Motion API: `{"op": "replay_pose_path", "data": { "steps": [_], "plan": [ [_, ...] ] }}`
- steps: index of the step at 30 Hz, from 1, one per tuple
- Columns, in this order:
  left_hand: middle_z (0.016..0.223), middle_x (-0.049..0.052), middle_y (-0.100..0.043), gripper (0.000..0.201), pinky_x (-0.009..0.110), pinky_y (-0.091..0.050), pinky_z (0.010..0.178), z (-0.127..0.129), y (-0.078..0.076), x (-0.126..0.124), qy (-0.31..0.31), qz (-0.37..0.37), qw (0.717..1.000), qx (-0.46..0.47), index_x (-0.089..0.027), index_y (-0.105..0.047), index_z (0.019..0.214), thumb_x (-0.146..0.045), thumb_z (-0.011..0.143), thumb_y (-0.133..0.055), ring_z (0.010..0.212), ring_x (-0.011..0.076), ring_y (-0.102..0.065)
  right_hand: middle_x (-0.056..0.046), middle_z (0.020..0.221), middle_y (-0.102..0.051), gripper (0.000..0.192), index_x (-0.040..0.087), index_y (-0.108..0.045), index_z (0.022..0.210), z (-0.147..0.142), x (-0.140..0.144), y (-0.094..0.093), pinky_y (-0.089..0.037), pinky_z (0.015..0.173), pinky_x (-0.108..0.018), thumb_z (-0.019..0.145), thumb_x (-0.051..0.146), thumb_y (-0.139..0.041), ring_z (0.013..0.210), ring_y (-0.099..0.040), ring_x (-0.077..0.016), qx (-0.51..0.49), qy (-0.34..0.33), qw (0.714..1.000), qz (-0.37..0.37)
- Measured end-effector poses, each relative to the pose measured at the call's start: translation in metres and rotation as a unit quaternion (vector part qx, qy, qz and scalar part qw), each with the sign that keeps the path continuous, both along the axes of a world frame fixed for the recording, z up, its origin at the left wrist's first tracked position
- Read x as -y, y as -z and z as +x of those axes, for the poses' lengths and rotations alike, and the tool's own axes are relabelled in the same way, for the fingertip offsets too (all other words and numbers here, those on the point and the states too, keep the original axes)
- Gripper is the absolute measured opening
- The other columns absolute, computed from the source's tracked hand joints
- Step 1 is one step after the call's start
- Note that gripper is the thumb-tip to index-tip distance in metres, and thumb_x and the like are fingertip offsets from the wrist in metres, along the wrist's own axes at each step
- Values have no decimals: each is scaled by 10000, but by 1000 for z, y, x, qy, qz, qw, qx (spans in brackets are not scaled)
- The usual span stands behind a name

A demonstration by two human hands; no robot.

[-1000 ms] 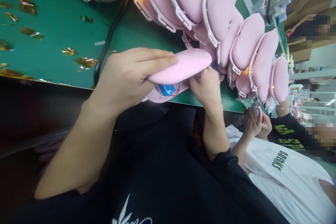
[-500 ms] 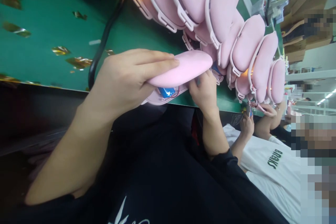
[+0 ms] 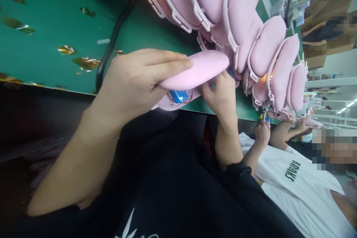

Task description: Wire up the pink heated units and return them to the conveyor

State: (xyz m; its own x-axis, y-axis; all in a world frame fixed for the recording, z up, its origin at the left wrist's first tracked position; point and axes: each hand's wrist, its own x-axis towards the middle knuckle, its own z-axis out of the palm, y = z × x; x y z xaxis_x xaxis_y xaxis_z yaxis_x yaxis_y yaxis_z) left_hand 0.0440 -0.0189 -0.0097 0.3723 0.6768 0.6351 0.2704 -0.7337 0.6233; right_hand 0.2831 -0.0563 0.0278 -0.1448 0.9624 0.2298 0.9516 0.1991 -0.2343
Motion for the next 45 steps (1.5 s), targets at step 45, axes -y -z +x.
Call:
{"op": "replay_pose_path", "data": {
  "steps": [45],
  "plan": [
    [1375,37,-734,415,389,-621,1015,-2,2,-1,5,0,1000,-6,-205,-673,1381,-70,1010,-545,1228,246,-730,-80,914,-802,46,191,-705,867,-15,-21,-36,-624,832,-457,829,211,-723,825,-729,-273,-23,81,986,-141]
  ]
}}
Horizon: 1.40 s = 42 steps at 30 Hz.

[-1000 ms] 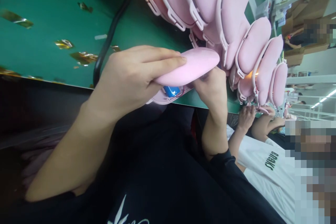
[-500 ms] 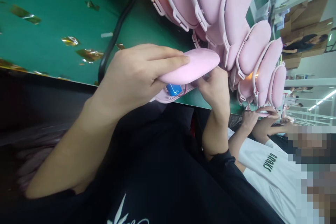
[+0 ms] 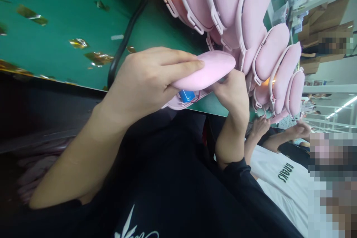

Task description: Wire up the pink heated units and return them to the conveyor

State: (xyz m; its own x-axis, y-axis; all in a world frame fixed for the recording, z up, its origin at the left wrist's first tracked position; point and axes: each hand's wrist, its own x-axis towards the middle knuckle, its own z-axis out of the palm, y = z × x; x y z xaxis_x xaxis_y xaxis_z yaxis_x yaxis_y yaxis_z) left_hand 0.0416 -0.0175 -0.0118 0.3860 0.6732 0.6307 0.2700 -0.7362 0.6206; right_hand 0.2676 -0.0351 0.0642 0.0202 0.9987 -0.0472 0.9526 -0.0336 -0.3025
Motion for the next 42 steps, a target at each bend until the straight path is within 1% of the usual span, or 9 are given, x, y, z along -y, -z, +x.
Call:
{"op": "replay_pose_path", "data": {
  "steps": [6,11,15,17,21,23,28,34,42],
  "plan": [
    [1381,31,-732,400,385,-610,1035,0,0,1,-1,-7,1000,-5,-226,-672,1388,-99,1032,-540,1248,240,-721,-79,861,-796,32,184,-704,845,-4,0,7,-605,746,-400,843,155,-690,744,-706,-238,-34,34,999,16],
    [1393,-12,-726,410,388,-616,1027,0,1,0,-1,-20,1000,-11,-279,-670,1398,-142,1047,-507,1240,228,-725,-76,941,-798,127,152,-736,952,-1,10,15,-614,812,-392,841,163,-675,854,-735,-251,-73,50,995,51],
    [1404,-61,-717,414,406,-622,1028,1,3,0,5,-33,999,-7,-348,-664,1397,-178,1049,-517,1242,227,-727,-69,922,-793,91,171,-722,906,-2,12,20,-616,852,-394,837,186,-665,870,-737,-250,-77,41,993,81],
    [1399,-43,-722,424,400,-620,1028,1,3,0,5,-29,1000,-2,-331,-673,1387,-146,1034,-529,1238,229,-728,-77,945,-798,88,182,-711,910,-3,12,26,-615,857,-396,840,206,-665,881,-738,-251,-83,33,992,91],
    [1377,47,-736,436,382,-616,1014,1,1,1,-2,-8,1000,3,-215,-685,1377,-57,993,-552,1233,245,-729,-85,1022,-788,141,192,-692,986,2,14,40,-614,853,-390,863,232,-637,924,-730,-241,-122,24,985,123],
    [1368,59,-740,436,376,-613,1022,0,0,2,-4,-9,1000,9,-196,-685,1373,-45,983,-561,1243,244,-728,-71,1024,-775,137,202,-682,1003,8,17,43,-614,855,-388,893,248,-615,940,-719,-232,-129,23,983,131],
    [1357,52,-746,446,372,-606,1045,1,0,2,-11,-12,1000,15,-206,-694,1363,-42,964,-579,1254,242,-725,-42,961,-754,99,214,-678,944,16,17,35,-612,866,-408,908,215,-586,916,-697,-227,-102,7,990,96],
    [1360,64,-744,438,395,-608,1060,1,0,1,-2,-15,1000,19,-196,-698,1360,-45,965,-584,1256,250,-724,-48,933,-740,88,202,-672,889,13,13,27,-608,866,-416,895,192,-585,890,-689,-230,-91,1,992,88],
    [1358,14,-746,422,410,-631,1048,2,-1,1,-11,-26,999,14,-246,-688,1359,-98,1002,-520,1268,235,-721,-55,959,-753,108,207,-683,972,14,11,24,-622,868,-422,892,198,-611,922,-704,-245,-62,-12,996,66]
  ]
}}
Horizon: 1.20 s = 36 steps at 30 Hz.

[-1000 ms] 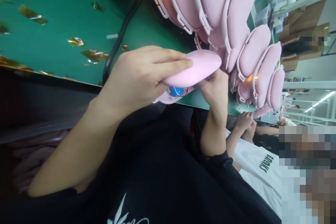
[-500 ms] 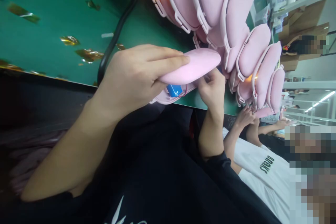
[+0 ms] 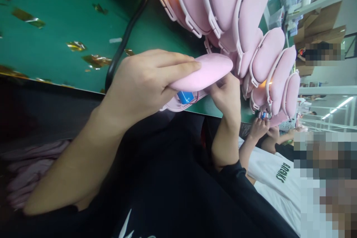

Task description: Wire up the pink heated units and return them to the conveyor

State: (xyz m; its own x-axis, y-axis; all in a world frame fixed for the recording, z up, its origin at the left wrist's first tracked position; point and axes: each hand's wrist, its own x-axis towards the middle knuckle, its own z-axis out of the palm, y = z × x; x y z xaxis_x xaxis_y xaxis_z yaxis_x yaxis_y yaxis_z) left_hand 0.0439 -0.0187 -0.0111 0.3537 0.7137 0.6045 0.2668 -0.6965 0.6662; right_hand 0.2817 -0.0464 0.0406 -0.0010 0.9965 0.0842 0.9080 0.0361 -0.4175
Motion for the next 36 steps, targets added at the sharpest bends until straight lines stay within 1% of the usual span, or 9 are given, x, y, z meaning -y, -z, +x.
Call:
{"op": "replay_pose_path", "data": {
  "steps": [4,10,16,21,26,29,32,34,36],
  "plan": [
    [1368,-6,-741,404,399,-630,1051,-1,0,0,-5,-6,1000,-19,-273,-686,1367,-130,1026,-524,1254,228,-727,-60,988,-744,108,218,-673,981,2,0,1,-616,868,-407,909,214,-593,921,-693,-234,26,-34,999,19],
    [1350,7,-748,380,370,-632,1014,-1,0,-1,-7,18,1000,-9,-229,-695,1356,-136,1032,-519,1214,228,-737,-62,954,-699,188,221,-681,878,12,-1,13,-584,820,-372,871,135,-515,891,-664,-221,50,-80,992,82],
    [1368,29,-740,415,386,-632,1018,-1,2,-2,2,25,1000,-15,-217,-690,1359,-78,1000,-535,1216,238,-734,-53,887,-685,205,231,-697,773,24,-5,28,-551,752,-341,877,163,-533,850,-657,-211,57,-90,988,108],
    [1367,20,-741,414,383,-625,1025,-2,2,-2,3,31,999,-17,-217,-702,1355,-82,1005,-528,1217,233,-731,-51,823,-666,211,228,-714,755,28,-1,28,-514,696,-328,888,182,-558,792,-635,-208,113,-118,979,125],
    [1391,28,-729,379,388,-598,1063,-3,1,-2,14,7,999,-42,-232,-714,1360,-127,1041,-537,1244,231,-710,-71,876,-691,217,207,-730,809,13,17,21,-564,848,-381,979,283,-618,897,-633,-234,145,-142,968,146],
    [1400,34,-724,385,395,-585,1082,-1,0,-2,27,1,998,-58,-241,-718,1364,-135,1044,-533,1261,235,-697,-101,928,-703,257,182,-749,860,0,22,23,-563,940,-427,1020,328,-609,980,-623,-265,166,-111,973,112],
    [1417,44,-713,377,409,-567,1124,1,-2,3,33,16,997,-75,-240,-721,1366,-161,1049,-533,1291,241,-679,-146,1036,-729,285,148,-778,985,-5,26,27,-550,1047,-475,1053,326,-567,1085,-633,-299,181,-98,976,70],
    [1455,67,-687,401,439,-549,1159,-3,-5,8,43,28,992,-113,-223,-716,1377,-154,1047,-499,1334,262,-652,-161,1089,-745,293,135,-777,1041,1,37,27,-539,1107,-489,1061,312,-545,1139,-644,-301,147,-124,979,65],
    [1493,81,-657,454,449,-537,1179,-11,-8,13,66,35,984,-164,-220,-698,1401,-145,1041,-432,1362,268,-632,-138,1077,-766,270,159,-774,1020,12,55,28,-545,1126,-470,1051,282,-536,1133,-667,-272,73,-131,984,98]
  ]
}}
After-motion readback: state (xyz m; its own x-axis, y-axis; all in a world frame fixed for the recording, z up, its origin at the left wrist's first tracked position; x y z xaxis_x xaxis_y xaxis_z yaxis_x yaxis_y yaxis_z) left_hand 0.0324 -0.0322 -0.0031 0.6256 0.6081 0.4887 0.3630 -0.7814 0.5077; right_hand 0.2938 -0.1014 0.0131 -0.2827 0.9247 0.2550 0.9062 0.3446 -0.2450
